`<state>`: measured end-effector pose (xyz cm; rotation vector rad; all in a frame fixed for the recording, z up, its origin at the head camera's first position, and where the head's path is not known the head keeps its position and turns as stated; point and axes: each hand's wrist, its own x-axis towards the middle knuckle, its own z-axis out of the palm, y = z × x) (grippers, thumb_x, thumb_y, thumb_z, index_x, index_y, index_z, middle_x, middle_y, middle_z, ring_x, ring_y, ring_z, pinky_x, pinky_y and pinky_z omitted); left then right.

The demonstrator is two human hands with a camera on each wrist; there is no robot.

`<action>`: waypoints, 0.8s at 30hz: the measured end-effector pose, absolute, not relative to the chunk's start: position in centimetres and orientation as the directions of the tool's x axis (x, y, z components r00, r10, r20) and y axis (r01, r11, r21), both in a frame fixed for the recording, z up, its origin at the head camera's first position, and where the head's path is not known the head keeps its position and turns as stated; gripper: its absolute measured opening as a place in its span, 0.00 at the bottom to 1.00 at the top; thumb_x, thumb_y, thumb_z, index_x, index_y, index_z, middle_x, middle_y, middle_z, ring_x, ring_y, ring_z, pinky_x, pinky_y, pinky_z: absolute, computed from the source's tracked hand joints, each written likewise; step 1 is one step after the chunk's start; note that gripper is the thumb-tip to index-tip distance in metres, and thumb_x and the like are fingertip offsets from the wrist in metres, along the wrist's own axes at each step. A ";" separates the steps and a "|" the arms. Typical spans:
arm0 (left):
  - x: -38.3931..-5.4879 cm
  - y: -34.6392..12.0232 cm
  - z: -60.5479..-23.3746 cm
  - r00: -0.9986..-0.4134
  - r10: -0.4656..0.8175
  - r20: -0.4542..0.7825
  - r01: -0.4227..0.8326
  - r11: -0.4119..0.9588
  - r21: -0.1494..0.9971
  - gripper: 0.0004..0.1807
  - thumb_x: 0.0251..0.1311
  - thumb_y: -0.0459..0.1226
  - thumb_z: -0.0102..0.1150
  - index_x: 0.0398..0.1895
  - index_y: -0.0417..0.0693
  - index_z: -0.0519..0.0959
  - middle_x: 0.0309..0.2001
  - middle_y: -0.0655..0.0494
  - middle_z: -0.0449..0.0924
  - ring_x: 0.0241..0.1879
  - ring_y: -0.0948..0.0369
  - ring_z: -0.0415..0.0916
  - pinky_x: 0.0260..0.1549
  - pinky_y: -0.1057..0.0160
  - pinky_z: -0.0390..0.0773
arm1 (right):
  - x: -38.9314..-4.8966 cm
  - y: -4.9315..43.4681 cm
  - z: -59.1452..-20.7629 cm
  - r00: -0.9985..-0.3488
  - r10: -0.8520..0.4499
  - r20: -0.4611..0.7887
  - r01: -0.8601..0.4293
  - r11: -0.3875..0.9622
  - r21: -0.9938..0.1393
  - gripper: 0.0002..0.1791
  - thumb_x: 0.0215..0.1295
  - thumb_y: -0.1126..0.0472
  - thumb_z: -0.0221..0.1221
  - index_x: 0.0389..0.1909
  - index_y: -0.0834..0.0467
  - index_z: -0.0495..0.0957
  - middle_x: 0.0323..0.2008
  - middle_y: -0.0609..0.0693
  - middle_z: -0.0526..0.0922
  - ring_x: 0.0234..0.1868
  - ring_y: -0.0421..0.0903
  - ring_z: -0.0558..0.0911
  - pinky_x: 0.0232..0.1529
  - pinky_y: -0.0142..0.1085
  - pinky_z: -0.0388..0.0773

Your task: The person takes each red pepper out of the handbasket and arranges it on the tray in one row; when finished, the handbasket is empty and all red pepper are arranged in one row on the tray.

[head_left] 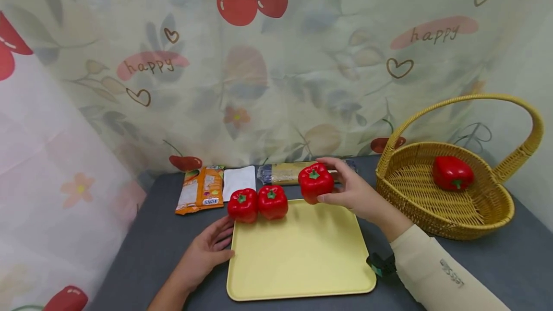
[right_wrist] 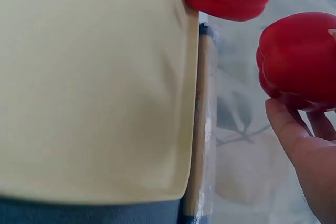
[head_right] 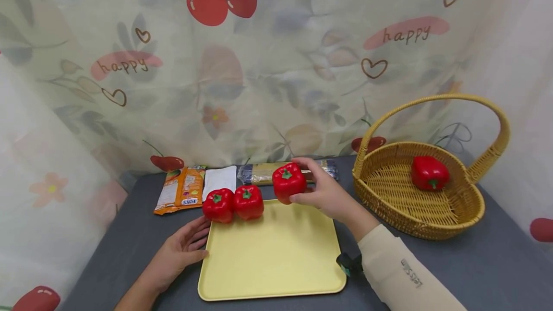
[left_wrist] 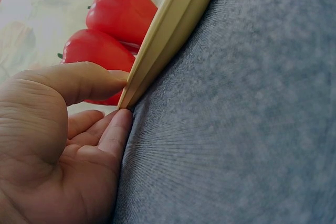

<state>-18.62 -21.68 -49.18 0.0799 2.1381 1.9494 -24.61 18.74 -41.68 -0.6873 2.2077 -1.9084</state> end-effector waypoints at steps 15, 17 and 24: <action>-18.4 -21.5 -49.1 -0.975 0.170 -0.146 -0.128 0.110 0.986 0.48 0.59 0.18 0.72 0.83 0.39 0.65 0.79 0.42 0.68 0.74 0.45 0.69 0.66 0.56 0.77 | -25.9 17.2 -43.2 -0.876 -0.473 0.094 -0.164 0.109 -0.980 0.48 0.64 0.74 0.71 0.82 0.62 0.59 0.72 0.64 0.70 0.70 0.65 0.72 0.57 0.47 0.86; -18.4 -21.5 -49.1 -0.974 0.173 -0.144 -0.127 0.109 0.986 0.48 0.59 0.18 0.72 0.83 0.39 0.65 0.79 0.42 0.67 0.74 0.45 0.69 0.67 0.56 0.76 | -26.0 17.1 -43.4 -0.878 -0.472 0.081 -0.159 0.126 -0.979 0.48 0.64 0.74 0.71 0.82 0.62 0.59 0.72 0.63 0.70 0.70 0.65 0.72 0.57 0.48 0.86; -18.4 -21.4 -49.1 -0.973 0.182 -0.140 -0.121 0.110 0.987 0.48 0.59 0.18 0.72 0.83 0.39 0.65 0.79 0.42 0.67 0.75 0.45 0.68 0.67 0.57 0.76 | -26.2 16.3 -44.3 -0.887 -0.462 0.013 -0.116 0.197 -0.974 0.48 0.63 0.72 0.74 0.80 0.64 0.59 0.72 0.63 0.71 0.73 0.65 0.72 0.62 0.50 0.83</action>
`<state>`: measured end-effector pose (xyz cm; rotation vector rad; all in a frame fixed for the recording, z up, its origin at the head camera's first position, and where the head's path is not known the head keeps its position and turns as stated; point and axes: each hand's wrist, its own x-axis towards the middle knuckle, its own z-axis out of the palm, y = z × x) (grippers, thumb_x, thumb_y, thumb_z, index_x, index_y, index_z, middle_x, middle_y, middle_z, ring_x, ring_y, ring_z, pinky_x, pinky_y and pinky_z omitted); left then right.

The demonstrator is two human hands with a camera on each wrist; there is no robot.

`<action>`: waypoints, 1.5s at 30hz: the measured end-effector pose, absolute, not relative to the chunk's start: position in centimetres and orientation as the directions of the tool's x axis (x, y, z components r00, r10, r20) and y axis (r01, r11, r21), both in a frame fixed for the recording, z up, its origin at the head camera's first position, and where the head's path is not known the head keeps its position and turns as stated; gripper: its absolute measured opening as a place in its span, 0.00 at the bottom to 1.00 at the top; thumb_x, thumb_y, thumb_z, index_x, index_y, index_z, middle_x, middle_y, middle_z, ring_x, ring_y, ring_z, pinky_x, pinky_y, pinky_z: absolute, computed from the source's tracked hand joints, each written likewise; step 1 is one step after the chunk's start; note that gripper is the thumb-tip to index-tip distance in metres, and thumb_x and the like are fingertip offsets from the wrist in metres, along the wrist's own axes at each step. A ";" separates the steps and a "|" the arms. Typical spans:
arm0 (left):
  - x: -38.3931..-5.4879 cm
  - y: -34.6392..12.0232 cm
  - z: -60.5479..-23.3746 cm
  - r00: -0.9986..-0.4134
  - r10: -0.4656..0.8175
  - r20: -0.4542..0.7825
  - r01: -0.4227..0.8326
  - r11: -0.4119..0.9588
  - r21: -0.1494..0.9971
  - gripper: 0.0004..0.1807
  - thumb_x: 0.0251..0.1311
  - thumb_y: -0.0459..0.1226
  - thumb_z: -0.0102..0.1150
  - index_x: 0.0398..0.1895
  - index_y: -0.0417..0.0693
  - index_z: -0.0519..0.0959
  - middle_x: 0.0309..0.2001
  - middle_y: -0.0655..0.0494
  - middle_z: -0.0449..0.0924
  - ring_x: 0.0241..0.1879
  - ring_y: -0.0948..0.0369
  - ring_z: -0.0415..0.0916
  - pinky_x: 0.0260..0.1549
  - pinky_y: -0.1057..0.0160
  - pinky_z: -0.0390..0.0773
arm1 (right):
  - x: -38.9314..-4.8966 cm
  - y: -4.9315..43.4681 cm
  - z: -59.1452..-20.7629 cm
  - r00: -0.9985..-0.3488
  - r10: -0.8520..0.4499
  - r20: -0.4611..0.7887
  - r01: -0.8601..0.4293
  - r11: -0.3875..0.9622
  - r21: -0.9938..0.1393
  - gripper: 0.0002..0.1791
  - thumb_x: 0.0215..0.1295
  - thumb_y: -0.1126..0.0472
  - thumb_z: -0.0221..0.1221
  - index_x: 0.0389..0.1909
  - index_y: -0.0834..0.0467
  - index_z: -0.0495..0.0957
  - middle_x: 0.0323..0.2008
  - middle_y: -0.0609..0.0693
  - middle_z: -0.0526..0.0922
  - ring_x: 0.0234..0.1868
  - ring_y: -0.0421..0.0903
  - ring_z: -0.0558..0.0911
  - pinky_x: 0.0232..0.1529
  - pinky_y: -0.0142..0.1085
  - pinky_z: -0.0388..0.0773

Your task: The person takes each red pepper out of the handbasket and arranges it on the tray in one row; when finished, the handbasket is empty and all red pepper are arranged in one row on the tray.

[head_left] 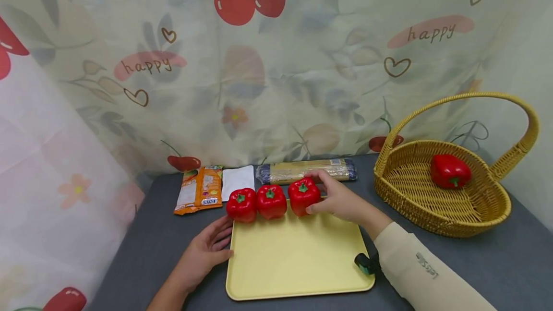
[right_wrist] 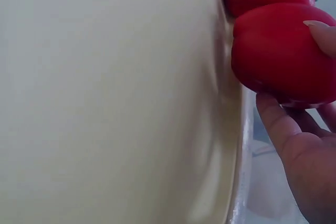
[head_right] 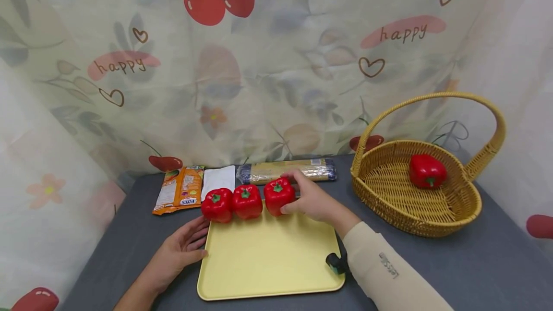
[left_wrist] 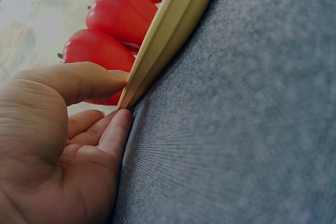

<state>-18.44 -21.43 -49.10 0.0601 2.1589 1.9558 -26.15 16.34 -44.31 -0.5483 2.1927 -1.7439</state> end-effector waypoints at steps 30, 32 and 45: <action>-18.5 -21.4 -49.1 -0.970 0.191 -0.149 -0.130 0.111 0.985 0.47 0.60 0.18 0.71 0.83 0.38 0.63 0.79 0.41 0.66 0.75 0.45 0.68 0.68 0.55 0.75 | -26.0 15.8 -44.7 -0.907 -0.421 0.004 -0.148 0.311 -0.939 0.51 0.64 0.63 0.78 0.83 0.58 0.59 0.77 0.62 0.66 0.74 0.65 0.69 0.68 0.57 0.77; -18.5 -21.4 -49.1 -0.970 0.191 -0.149 -0.129 0.113 0.985 0.47 0.60 0.18 0.71 0.83 0.39 0.64 0.79 0.42 0.66 0.75 0.45 0.68 0.68 0.55 0.75 | -25.9 16.0 -44.6 -0.905 -0.425 0.004 -0.150 0.312 -0.938 0.52 0.65 0.63 0.78 0.83 0.58 0.59 0.77 0.61 0.65 0.74 0.65 0.69 0.67 0.57 0.78; -18.6 -21.4 -49.4 -0.974 0.173 -0.149 -0.129 0.126 0.984 0.48 0.59 0.18 0.72 0.83 0.39 0.65 0.79 0.42 0.68 0.74 0.45 0.69 0.66 0.55 0.77 | -25.7 16.4 -44.4 -0.895 -0.446 0.033 -0.188 0.307 -0.933 0.50 0.67 0.59 0.77 0.84 0.58 0.59 0.76 0.61 0.67 0.74 0.65 0.70 0.65 0.56 0.80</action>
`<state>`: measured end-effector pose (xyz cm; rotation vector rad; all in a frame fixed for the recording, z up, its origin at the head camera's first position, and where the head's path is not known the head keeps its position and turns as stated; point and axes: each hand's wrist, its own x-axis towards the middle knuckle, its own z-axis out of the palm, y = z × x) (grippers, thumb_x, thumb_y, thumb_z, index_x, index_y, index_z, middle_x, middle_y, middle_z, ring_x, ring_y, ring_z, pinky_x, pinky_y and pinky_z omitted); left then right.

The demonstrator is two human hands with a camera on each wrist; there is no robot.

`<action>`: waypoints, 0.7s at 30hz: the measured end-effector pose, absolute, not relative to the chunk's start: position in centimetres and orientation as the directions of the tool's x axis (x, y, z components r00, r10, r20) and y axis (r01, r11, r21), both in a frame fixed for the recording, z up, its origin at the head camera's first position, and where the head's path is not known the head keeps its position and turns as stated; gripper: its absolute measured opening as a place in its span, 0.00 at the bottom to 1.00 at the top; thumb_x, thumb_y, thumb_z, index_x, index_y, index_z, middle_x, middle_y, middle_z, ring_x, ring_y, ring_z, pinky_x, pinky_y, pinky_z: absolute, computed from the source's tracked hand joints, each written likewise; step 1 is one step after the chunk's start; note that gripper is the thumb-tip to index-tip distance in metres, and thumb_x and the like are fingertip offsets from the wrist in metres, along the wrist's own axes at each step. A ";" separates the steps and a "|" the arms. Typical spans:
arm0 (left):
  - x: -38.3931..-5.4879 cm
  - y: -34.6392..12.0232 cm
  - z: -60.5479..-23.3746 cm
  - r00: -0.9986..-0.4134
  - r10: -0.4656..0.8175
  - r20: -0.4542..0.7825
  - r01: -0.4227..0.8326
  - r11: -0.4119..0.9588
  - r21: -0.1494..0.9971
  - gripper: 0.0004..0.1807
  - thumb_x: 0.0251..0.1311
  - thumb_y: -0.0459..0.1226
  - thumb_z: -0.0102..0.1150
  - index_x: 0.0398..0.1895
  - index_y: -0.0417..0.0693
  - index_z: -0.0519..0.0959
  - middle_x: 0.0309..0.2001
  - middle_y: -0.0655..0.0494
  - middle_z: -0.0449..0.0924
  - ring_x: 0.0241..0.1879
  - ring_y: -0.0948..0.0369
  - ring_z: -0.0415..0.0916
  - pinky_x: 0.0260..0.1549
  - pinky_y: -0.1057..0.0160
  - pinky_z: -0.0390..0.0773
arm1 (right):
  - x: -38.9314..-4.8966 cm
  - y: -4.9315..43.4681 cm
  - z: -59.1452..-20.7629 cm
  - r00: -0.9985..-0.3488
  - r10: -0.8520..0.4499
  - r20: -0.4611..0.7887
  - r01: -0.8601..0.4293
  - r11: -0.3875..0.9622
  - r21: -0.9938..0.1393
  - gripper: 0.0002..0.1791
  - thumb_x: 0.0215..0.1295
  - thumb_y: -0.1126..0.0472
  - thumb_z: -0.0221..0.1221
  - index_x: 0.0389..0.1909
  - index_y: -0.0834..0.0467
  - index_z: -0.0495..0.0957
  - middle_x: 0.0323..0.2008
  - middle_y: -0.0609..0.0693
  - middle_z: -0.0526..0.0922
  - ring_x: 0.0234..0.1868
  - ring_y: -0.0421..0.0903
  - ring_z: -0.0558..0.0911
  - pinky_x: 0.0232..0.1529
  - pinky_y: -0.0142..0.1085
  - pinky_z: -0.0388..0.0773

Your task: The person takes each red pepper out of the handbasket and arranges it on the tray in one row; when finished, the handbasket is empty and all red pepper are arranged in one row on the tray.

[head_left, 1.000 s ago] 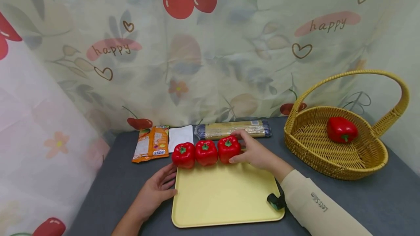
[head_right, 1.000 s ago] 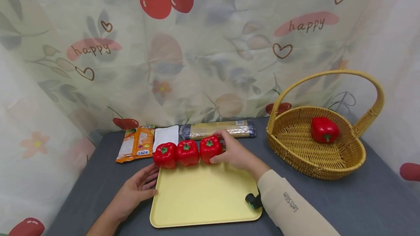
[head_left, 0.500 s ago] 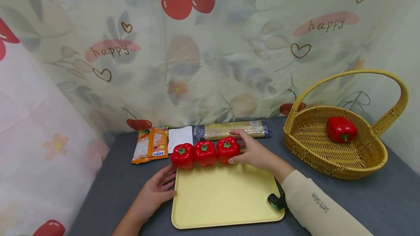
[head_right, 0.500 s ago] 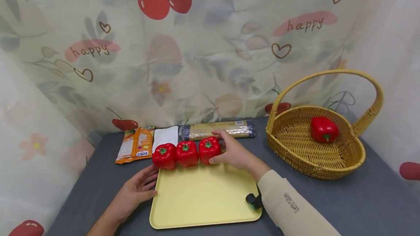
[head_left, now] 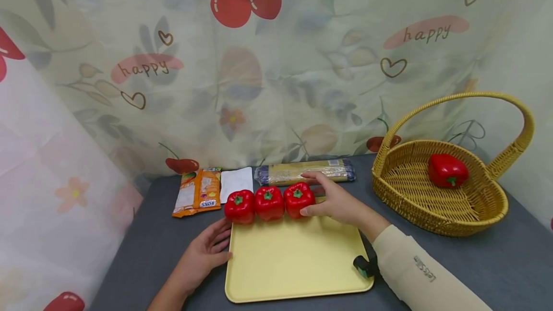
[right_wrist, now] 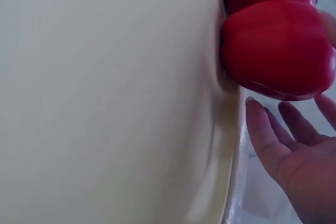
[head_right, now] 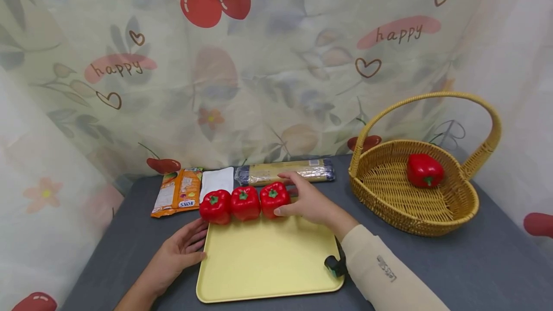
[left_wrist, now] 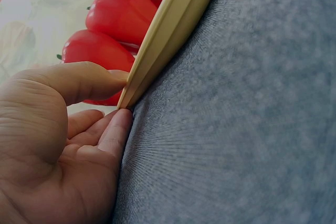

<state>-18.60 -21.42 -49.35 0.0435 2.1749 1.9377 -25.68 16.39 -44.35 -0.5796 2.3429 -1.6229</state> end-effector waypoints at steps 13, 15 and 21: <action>-18.5 -21.2 -49.1 -0.975 0.169 -0.144 -0.122 0.131 0.984 0.48 0.59 0.18 0.72 0.83 0.38 0.65 0.79 0.41 0.67 0.74 0.44 0.69 0.66 0.55 0.77 | -24.6 18.3 -41.6 -0.901 -0.414 0.131 -0.261 0.275 -0.925 0.42 0.77 0.52 0.70 0.83 0.55 0.60 0.76 0.63 0.66 0.74 0.67 0.70 0.66 0.61 0.77; -18.5 -21.2 -49.1 -0.975 0.171 -0.143 -0.122 0.130 0.984 0.48 0.59 0.18 0.72 0.83 0.38 0.64 0.79 0.41 0.67 0.75 0.44 0.69 0.67 0.55 0.76 | -24.4 18.7 -41.2 -0.902 -0.404 0.152 -0.273 0.263 -0.925 0.40 0.78 0.53 0.68 0.83 0.57 0.61 0.75 0.64 0.67 0.74 0.68 0.71 0.66 0.60 0.78; -18.5 -21.1 -49.1 -0.975 0.169 -0.147 -0.126 0.125 0.984 0.48 0.59 0.17 0.72 0.83 0.38 0.65 0.79 0.41 0.67 0.75 0.45 0.69 0.67 0.54 0.76 | -23.7 19.7 -40.3 -0.900 -0.372 0.226 -0.317 0.202 -0.927 0.35 0.80 0.56 0.65 0.81 0.57 0.63 0.72 0.61 0.71 0.70 0.65 0.74 0.64 0.55 0.80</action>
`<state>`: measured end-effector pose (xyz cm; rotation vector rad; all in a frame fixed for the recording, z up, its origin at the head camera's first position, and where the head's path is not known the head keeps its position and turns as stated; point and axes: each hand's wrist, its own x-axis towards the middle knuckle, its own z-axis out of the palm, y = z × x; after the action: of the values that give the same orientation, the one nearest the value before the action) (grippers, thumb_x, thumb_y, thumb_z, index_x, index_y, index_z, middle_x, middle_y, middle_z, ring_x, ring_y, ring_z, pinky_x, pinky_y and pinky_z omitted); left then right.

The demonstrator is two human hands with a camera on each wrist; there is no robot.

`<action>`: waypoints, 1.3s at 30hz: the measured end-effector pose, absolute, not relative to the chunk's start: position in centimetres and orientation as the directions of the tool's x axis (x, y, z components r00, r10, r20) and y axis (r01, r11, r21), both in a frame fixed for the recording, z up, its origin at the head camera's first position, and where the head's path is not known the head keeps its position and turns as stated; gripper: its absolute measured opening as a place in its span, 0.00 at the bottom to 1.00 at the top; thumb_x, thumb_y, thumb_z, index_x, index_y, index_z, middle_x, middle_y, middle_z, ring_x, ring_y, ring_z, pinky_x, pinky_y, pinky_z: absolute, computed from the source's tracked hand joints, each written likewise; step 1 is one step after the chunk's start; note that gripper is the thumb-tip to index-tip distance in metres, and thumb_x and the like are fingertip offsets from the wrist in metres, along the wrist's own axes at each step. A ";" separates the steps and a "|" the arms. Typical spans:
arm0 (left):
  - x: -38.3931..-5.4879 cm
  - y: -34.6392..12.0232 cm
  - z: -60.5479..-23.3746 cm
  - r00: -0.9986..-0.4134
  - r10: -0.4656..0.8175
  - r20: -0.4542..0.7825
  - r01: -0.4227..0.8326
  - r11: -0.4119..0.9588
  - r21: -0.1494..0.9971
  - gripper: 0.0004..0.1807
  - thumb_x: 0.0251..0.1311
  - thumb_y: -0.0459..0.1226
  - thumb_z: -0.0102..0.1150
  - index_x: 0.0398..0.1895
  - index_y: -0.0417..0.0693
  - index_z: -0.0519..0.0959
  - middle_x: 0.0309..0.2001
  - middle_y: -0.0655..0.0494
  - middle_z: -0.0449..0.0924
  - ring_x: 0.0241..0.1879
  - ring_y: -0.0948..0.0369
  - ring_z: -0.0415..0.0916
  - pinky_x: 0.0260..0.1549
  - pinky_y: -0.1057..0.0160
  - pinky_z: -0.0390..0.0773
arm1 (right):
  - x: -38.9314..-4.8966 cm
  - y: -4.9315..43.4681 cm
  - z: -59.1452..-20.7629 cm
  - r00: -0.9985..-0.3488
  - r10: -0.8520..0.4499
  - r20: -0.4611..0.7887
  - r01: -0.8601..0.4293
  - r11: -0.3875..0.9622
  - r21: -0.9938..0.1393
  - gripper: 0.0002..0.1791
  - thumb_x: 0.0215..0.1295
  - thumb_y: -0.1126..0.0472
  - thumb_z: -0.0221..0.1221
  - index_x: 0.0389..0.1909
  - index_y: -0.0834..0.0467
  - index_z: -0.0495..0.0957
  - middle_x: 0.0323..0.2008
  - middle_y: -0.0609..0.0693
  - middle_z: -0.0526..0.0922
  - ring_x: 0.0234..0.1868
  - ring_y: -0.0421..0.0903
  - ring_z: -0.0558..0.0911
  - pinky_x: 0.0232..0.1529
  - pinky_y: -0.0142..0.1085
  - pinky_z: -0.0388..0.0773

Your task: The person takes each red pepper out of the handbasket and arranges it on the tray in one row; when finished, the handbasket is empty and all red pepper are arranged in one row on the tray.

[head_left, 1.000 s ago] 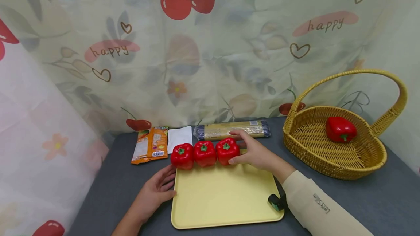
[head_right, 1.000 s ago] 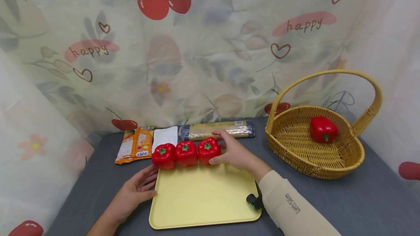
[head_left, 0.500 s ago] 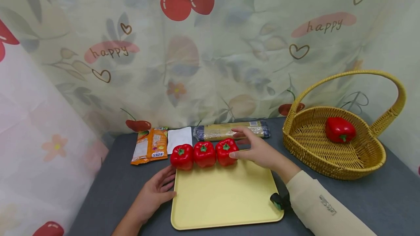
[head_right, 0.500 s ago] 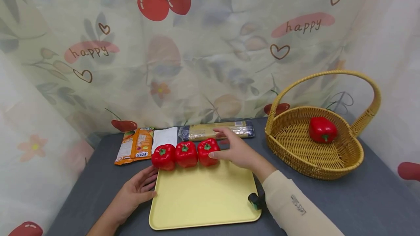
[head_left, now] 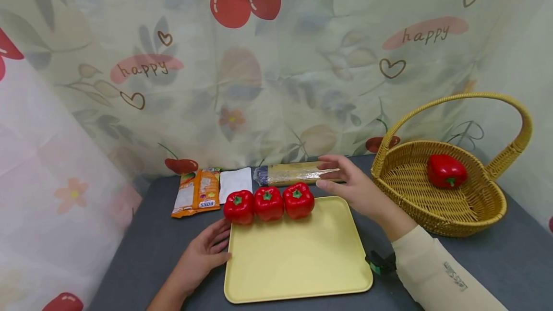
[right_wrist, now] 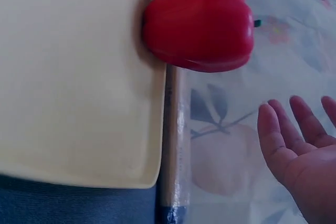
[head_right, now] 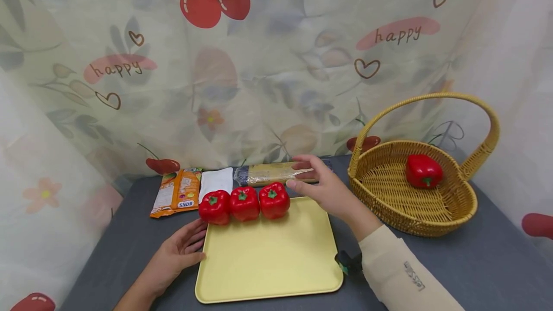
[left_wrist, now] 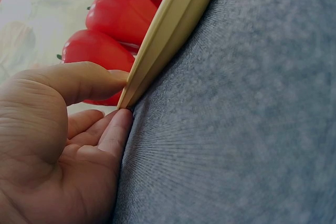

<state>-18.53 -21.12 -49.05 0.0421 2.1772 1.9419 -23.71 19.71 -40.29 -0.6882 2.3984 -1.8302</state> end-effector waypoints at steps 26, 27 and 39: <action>-18.5 -21.4 -49.3 -0.975 0.178 -0.135 -0.114 0.123 0.986 0.48 0.59 0.18 0.72 0.83 0.38 0.65 0.78 0.42 0.68 0.75 0.45 0.69 0.67 0.55 0.76 | -21.5 25.9 -38.5 -0.875 -0.260 0.409 -0.444 0.089 -0.892 0.21 0.90 0.61 0.43 0.76 0.58 0.69 0.64 0.62 0.76 0.61 0.56 0.83 0.57 0.37 0.84; -18.5 -21.4 -49.3 -0.975 0.179 -0.134 -0.113 0.121 0.986 0.48 0.59 0.18 0.72 0.83 0.38 0.65 0.79 0.42 0.68 0.75 0.45 0.69 0.67 0.55 0.76 | -21.4 26.3 -38.4 -0.875 -0.257 0.411 -0.445 0.091 -0.891 0.21 0.90 0.61 0.43 0.76 0.59 0.69 0.64 0.63 0.76 0.61 0.55 0.83 0.57 0.37 0.84; -18.5 -21.5 -49.3 -0.973 0.188 -0.131 -0.111 0.112 0.988 0.47 0.60 0.18 0.71 0.83 0.39 0.64 0.79 0.42 0.67 0.75 0.45 0.68 0.67 0.56 0.76 | -21.2 30.9 -38.5 -0.875 -0.239 0.421 -0.448 0.071 -0.891 0.23 0.91 0.62 0.40 0.78 0.63 0.65 0.65 0.63 0.75 0.62 0.53 0.82 0.58 0.34 0.83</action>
<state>-18.51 -21.47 -49.34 0.0769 2.1637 1.9544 -21.18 30.91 -38.53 -0.7835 2.4116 -2.1211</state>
